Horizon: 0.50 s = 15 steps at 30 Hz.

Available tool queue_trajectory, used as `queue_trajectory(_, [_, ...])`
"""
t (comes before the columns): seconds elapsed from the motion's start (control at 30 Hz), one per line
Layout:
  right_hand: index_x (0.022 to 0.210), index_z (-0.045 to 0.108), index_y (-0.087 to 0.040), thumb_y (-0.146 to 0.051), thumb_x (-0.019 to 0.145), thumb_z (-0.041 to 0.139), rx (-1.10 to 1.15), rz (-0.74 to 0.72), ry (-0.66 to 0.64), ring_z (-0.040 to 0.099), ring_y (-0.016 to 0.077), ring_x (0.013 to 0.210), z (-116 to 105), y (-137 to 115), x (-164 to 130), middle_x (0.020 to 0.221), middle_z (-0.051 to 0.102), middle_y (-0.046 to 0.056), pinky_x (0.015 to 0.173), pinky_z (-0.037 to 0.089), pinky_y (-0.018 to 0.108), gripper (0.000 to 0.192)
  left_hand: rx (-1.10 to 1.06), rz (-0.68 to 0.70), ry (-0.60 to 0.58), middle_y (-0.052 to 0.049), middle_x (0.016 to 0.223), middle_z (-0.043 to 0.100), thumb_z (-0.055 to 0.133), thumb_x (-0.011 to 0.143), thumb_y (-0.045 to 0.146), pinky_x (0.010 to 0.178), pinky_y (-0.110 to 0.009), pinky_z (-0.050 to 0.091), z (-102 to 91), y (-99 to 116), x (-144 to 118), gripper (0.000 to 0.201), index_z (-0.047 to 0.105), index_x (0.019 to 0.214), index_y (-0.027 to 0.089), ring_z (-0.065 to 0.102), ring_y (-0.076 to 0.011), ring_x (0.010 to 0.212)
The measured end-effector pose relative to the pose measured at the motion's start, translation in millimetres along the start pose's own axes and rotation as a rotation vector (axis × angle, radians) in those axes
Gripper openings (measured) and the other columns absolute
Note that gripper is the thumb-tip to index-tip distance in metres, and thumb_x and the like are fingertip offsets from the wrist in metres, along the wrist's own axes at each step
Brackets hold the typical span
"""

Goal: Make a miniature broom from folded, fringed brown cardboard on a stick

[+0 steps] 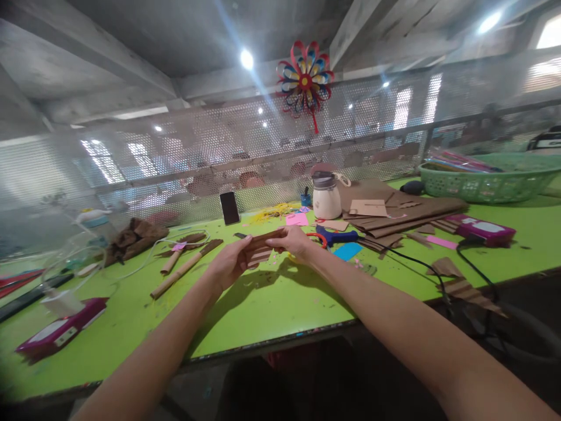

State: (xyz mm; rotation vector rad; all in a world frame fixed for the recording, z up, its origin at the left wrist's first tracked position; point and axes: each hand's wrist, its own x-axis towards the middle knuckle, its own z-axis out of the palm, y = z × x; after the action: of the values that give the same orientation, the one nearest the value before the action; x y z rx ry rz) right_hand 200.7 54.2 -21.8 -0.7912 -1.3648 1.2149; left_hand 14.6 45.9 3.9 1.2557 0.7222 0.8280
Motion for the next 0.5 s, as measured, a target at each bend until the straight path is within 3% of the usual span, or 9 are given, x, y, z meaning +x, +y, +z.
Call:
queue_trajectory(0.27, [0.078,0.070,-0.014,-0.020,0.061,0.076,0.060,0.044,0.034,0.047,0.0097,0.051,-2.6,-4.2,-0.4,0.061,0.061,0.002,0.053,0.037,0.028,0.019,0.020,0.101,0.171,-0.008,0.076,0.071,0.072,0.072,0.029,0.049,-0.020,0.044,-1.6,-1.4,2.7,0.022,0.068,0.085,0.011,0.066,-0.0151,0.063])
queue_trajectory(0.43, [0.077,0.068,-0.014,-0.021,0.063,0.074,0.077,0.014,-0.012,0.046,0.0091,0.052,-2.8,-2.6,-1.8,0.060,0.058,0.000,0.053,0.035,0.027,0.017,-0.004,0.094,0.181,-0.011,0.081,0.072,0.077,0.065,0.022,0.068,-0.028,0.052,-3.5,-1.1,3.5,0.024,0.070,0.084,0.009,0.067,-0.0179,0.072])
queue_trajectory(0.5, [0.079,0.068,-0.014,-0.022,0.064,0.073,0.062,-0.017,-0.036,0.045,0.0087,0.052,-2.7,-2.7,-2.4,0.058,0.057,-0.001,0.052,0.033,0.025,0.018,0.042,0.067,0.195,-0.009,0.080,0.072,0.076,0.064,0.021,0.067,-0.028,0.051,-6.0,-2.1,4.7,0.023,0.070,0.084,0.011,0.065,-0.0166,0.069])
